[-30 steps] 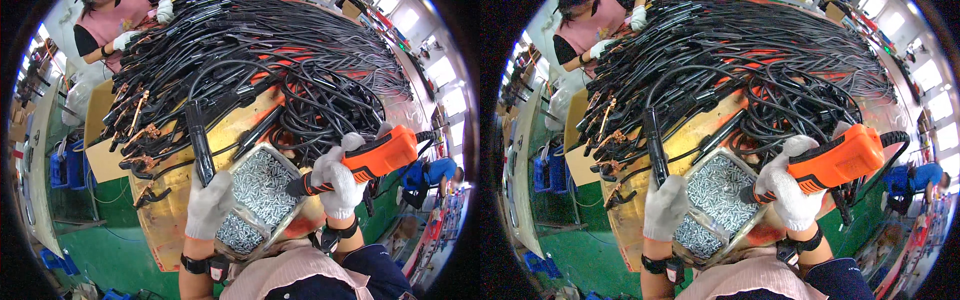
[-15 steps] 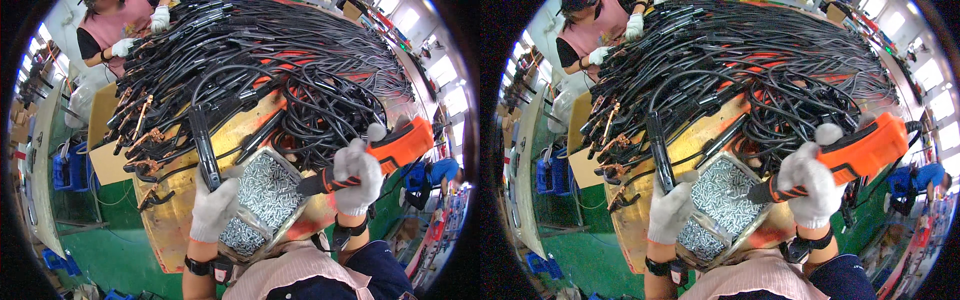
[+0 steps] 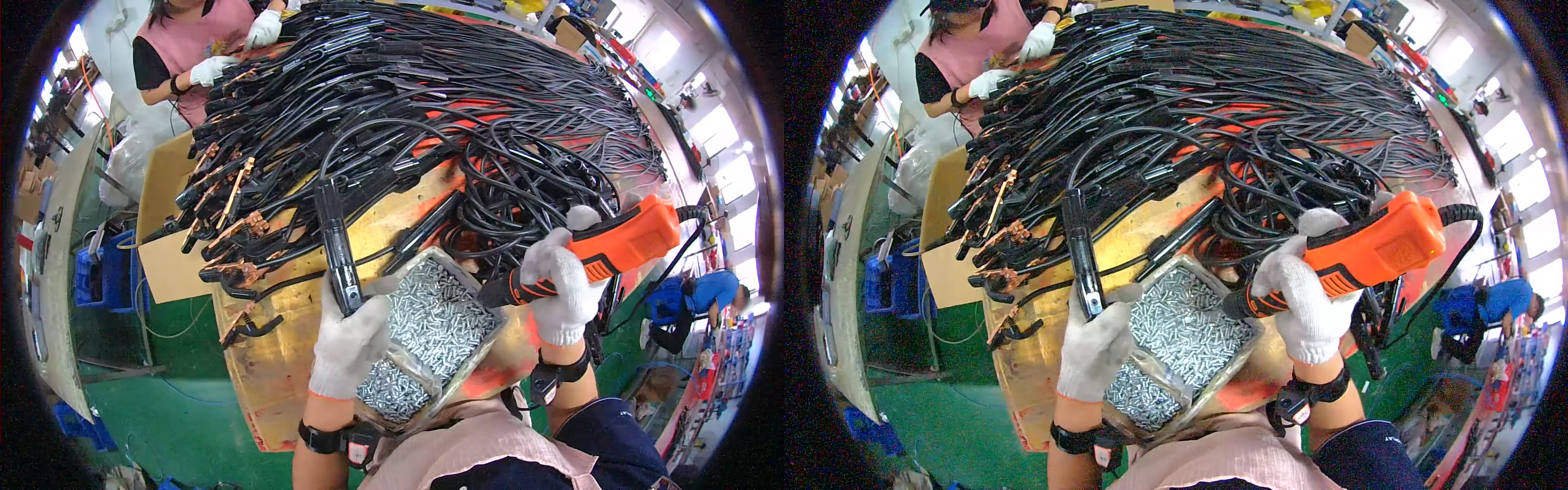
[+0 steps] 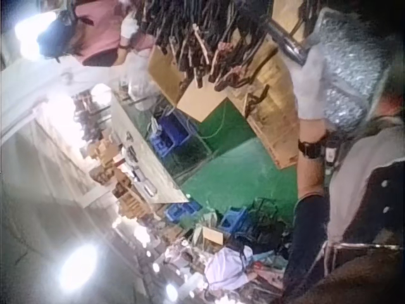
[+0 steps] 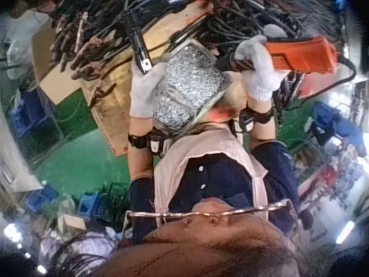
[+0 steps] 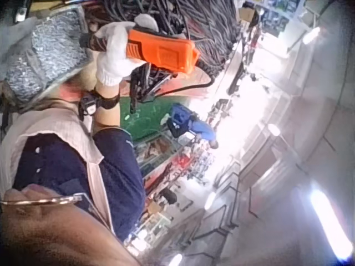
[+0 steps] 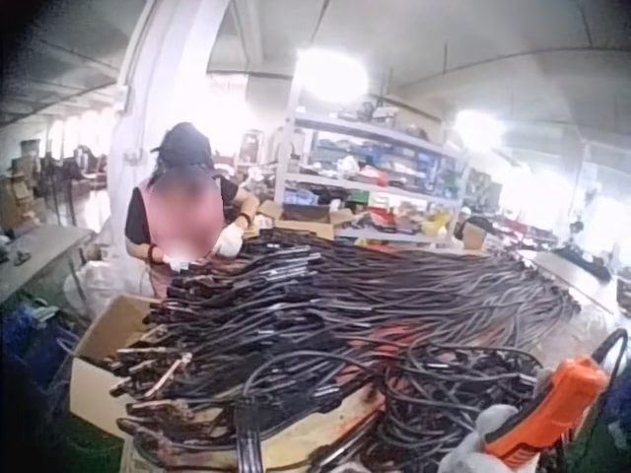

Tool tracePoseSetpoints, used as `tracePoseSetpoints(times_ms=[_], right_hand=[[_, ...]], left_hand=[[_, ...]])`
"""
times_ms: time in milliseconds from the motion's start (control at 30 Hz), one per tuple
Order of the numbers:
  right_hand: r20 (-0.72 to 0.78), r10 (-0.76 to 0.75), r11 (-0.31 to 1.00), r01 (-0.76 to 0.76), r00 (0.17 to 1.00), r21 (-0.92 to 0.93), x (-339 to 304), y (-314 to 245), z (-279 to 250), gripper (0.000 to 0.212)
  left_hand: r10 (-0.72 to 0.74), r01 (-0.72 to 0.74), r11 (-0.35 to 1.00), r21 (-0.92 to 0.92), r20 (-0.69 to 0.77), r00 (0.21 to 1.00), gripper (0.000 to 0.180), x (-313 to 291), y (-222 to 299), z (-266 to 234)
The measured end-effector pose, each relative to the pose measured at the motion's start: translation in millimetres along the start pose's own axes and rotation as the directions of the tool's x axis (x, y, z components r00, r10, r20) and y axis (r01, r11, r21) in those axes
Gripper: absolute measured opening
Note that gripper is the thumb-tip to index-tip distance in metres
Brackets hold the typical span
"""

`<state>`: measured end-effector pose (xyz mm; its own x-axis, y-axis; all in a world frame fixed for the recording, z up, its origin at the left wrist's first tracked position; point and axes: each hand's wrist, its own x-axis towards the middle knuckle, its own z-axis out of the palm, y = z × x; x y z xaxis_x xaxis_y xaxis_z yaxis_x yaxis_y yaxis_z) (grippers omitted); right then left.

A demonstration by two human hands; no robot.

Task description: The person is assembling black electrical cables by using a power screwdriver to secure metal terminals with screws.

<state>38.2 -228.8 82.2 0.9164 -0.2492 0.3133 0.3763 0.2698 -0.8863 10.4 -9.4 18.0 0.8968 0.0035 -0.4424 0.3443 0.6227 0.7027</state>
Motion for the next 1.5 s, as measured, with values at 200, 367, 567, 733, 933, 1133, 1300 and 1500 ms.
tracePoseSetpoints(times_ms=[200, 367, 567, 733, 933, 1133, 1300, 1500], right_hand=[[-0.035, 0.028, 0.999, -0.028, 0.999, 0.015, 3.9, 2.2, -8.3, 0.045], [-0.030, 0.050, 0.998, -0.051, 0.998, -0.027, 2.5, 6.9, -14.0, 0.046], [-0.085, 0.085, 0.995, -0.090, 0.993, -0.048, 0.1, 4.4, -14.7, 0.046], [-0.111, 0.069, 0.993, -0.078, 0.991, -0.083, -0.4, -1.2, -21.6, 0.046], [-0.125, 0.079, 0.995, -0.086, 0.989, -0.057, -0.2, 0.6, -21.4, 0.047], [-0.128, -0.028, 1.000, 0.027, 0.991, -0.014, 13.8, -20.4, -23.5, 0.044], [-0.046, -0.065, 0.970, 0.074, 0.997, 0.233, 30.3, -42.3, -21.6, 0.013], [0.019, -0.061, 0.848, 0.042, 0.998, 0.528, 37.3, -37.4, 28.8, 0.012]], left_hand=[[-0.014, 0.013, 0.998, 0.062, 0.024, 1.000, 0.030, 2.8, 1.2, 1.8], [-0.023, 0.023, 0.997, 0.070, -0.006, 1.000, 0.027, 3.2, -0.8, 2.8], [-0.030, 0.031, 0.999, 0.041, -0.024, 0.999, 0.030, 2.7, -3.9, 0.7], [-0.026, 0.030, 0.995, 0.095, -0.049, 0.998, 0.030, 2.7, -2.5, 5.0], [0.046, -0.043, 0.994, 0.099, -0.029, 0.999, 0.027, 2.6, -4.3, 4.6], [0.017, -0.017, 0.997, 0.077, -0.004, 1.000, 0.027, 2.2, -1.8, 3.9], [0.021, -0.020, 0.999, 0.038, -0.014, 1.000, 0.032, 1.2, 0.4, 4.3], [0.003, 0.000, 0.999, -0.038, 0.076, 0.997, 0.056, 2.4, -8.5, -11.3]])
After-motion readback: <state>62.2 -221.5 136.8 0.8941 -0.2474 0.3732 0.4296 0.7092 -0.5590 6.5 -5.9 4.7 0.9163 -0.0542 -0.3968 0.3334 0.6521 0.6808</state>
